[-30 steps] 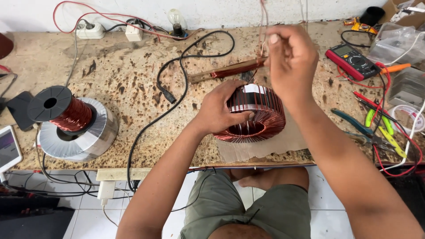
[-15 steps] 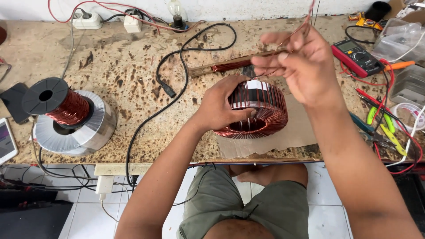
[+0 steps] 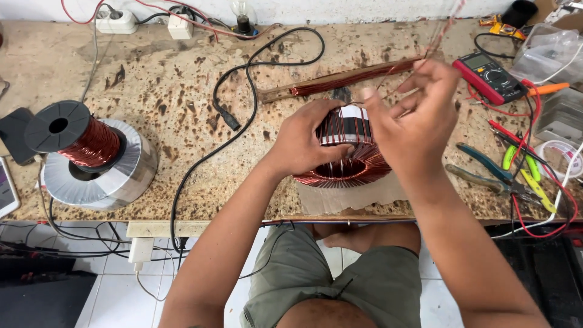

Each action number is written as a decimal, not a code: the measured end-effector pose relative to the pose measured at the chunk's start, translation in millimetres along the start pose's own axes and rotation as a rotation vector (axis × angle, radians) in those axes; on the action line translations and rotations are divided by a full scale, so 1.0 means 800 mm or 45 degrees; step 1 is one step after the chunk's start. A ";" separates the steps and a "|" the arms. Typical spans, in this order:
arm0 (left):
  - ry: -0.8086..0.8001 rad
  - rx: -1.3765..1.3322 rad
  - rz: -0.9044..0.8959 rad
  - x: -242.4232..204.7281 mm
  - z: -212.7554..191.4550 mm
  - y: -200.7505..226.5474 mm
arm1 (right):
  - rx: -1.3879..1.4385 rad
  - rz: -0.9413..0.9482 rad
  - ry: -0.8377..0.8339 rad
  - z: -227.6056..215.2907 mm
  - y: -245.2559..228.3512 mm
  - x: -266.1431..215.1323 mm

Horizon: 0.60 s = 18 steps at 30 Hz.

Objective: The person winds copper wire around a toroidal core, carefully arranging the coils by hand. They pull the wire from a spool, wrap it around the core, and adjust the tension to ensure neat winding.

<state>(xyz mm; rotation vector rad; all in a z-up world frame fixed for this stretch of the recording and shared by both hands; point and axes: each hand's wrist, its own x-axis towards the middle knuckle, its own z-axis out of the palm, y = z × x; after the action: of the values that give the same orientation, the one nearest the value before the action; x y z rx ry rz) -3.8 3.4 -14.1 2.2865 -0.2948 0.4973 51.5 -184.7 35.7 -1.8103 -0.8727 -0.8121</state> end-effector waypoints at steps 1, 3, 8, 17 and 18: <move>0.011 -0.002 0.011 0.001 0.000 0.000 | -0.095 0.110 -0.072 -0.001 -0.009 -0.002; 0.012 -0.009 0.021 0.000 0.002 -0.002 | -0.192 0.035 -0.091 0.007 0.001 -0.007; 0.030 -0.279 0.055 -0.002 -0.007 0.006 | -0.059 -0.131 -0.104 0.020 0.016 -0.008; 0.038 -0.306 0.039 -0.003 -0.005 0.007 | 0.460 0.123 -0.497 0.010 0.022 0.003; 0.039 -0.314 0.042 -0.002 -0.004 0.007 | 0.421 0.094 -0.444 0.013 0.022 -0.001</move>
<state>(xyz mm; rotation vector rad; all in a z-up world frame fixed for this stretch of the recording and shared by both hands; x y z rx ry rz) -8.4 2.4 -9.3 2.0364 -0.3588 0.4839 67.8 -180.4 23.5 -1.6975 -1.0844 -0.2841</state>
